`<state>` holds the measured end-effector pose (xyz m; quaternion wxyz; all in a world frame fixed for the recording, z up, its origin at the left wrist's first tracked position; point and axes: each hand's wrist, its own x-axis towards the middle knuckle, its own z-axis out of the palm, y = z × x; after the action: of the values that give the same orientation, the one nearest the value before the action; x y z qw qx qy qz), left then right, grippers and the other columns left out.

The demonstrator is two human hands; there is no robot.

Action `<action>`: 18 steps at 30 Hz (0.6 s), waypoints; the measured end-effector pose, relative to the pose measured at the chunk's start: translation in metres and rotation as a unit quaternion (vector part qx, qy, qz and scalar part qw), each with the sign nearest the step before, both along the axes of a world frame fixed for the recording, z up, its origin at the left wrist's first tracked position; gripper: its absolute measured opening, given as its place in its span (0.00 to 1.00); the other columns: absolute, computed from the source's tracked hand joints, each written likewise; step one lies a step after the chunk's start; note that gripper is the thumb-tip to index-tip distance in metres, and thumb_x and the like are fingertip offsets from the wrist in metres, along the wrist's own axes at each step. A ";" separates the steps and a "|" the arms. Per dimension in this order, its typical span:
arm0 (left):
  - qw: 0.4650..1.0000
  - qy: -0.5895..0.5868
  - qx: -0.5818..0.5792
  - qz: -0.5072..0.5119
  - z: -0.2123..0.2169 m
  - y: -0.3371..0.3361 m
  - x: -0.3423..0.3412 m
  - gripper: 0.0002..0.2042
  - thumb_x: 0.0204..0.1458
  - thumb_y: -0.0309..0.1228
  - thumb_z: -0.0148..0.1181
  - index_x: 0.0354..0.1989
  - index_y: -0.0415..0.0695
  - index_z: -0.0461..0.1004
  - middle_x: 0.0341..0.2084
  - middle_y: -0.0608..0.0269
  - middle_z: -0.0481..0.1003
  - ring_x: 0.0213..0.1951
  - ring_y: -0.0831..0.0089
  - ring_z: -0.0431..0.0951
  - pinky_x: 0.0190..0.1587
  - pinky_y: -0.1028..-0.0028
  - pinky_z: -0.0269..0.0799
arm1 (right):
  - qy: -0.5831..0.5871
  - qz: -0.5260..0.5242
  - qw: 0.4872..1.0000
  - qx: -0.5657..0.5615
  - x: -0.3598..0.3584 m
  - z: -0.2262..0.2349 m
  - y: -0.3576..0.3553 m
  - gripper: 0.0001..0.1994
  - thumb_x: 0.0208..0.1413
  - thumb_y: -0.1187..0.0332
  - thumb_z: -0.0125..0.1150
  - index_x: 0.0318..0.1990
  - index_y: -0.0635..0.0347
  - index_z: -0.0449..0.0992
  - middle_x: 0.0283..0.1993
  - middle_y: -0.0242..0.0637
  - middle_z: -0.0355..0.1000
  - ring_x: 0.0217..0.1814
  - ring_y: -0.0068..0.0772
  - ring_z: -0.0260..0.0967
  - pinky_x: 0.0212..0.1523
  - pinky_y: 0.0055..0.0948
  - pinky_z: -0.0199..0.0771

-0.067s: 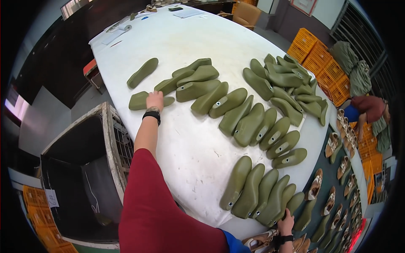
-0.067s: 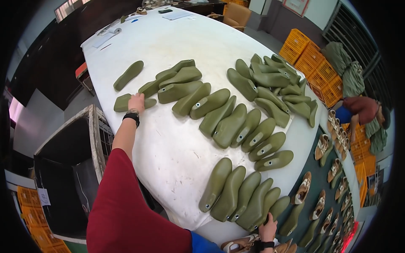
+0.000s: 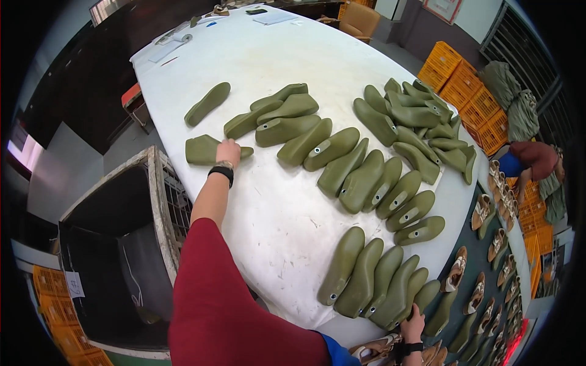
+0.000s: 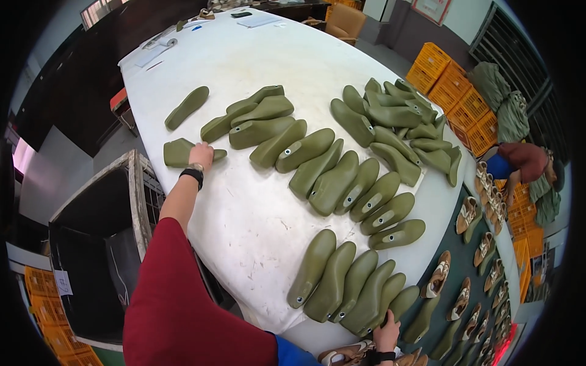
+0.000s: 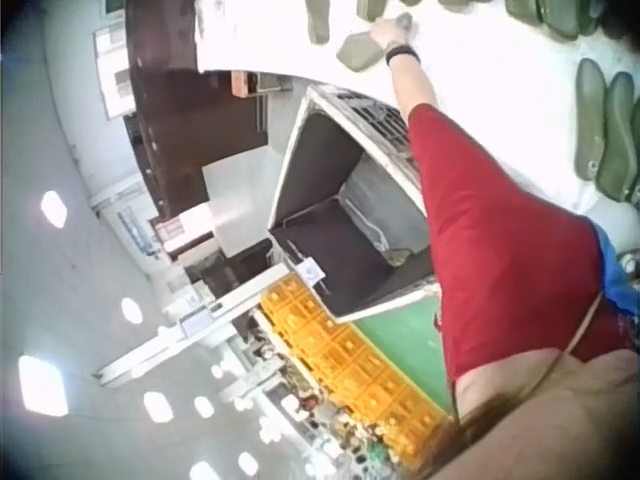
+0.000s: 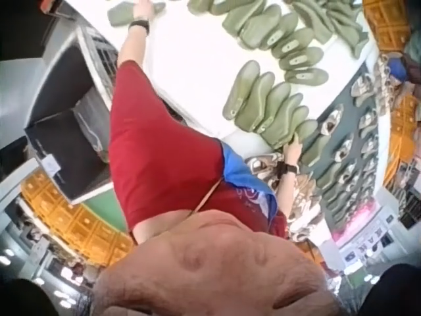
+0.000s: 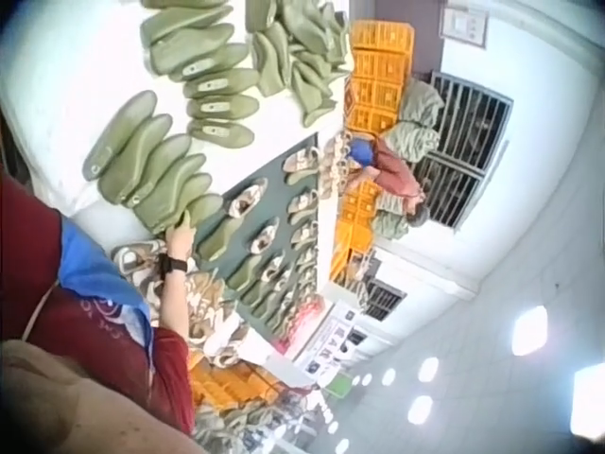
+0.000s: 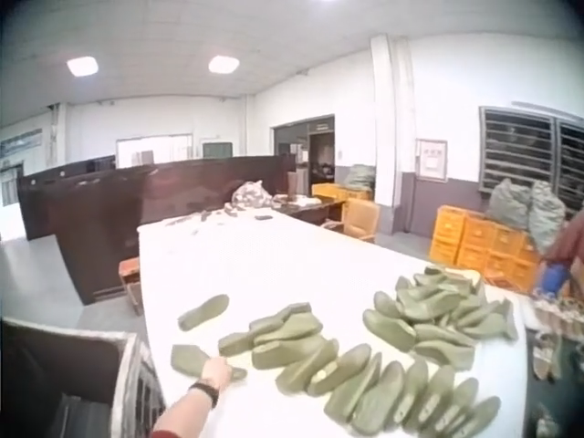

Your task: Organizing shoe lasts and finished shoes on a production line table.

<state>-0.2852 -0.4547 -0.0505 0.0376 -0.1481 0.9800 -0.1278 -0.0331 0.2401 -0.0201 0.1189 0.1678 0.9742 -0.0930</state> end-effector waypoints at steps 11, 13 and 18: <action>0.951 -0.095 0.139 -0.259 0.005 0.180 0.094 0.13 0.41 0.32 0.59 0.34 0.37 0.73 0.27 0.52 0.74 0.33 0.58 0.76 0.33 0.63 0.73 | 0.017 0.008 1.000 0.005 -0.006 0.008 -0.011 0.26 0.43 0.74 0.59 0.55 0.50 0.68 0.46 0.61 0.64 0.43 0.61 0.68 0.45 0.46 0.70; 0.927 -0.122 0.212 -0.283 0.019 0.216 0.113 0.25 0.42 0.38 0.63 0.45 0.34 0.66 0.29 0.51 0.74 0.34 0.56 0.76 0.35 0.63 0.73 | 0.014 0.013 1.000 0.006 -0.004 0.005 -0.007 0.26 0.43 0.74 0.58 0.55 0.50 0.68 0.45 0.61 0.64 0.43 0.61 0.68 0.45 0.45 0.70; 0.917 -0.020 0.063 -0.393 0.069 0.195 0.155 0.34 0.42 0.40 0.66 0.59 0.46 0.58 0.40 0.51 0.71 0.40 0.56 0.75 0.37 0.63 0.73 | 0.029 0.014 0.999 -0.003 0.000 -0.002 -0.002 0.27 0.42 0.75 0.58 0.55 0.49 0.67 0.47 0.64 0.63 0.42 0.63 0.68 0.44 0.45 0.72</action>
<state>-0.1303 -0.2602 0.0182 0.0133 0.2545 0.9642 -0.0735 -0.0328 0.2377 -0.0226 0.0925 0.1510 0.9792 -0.0995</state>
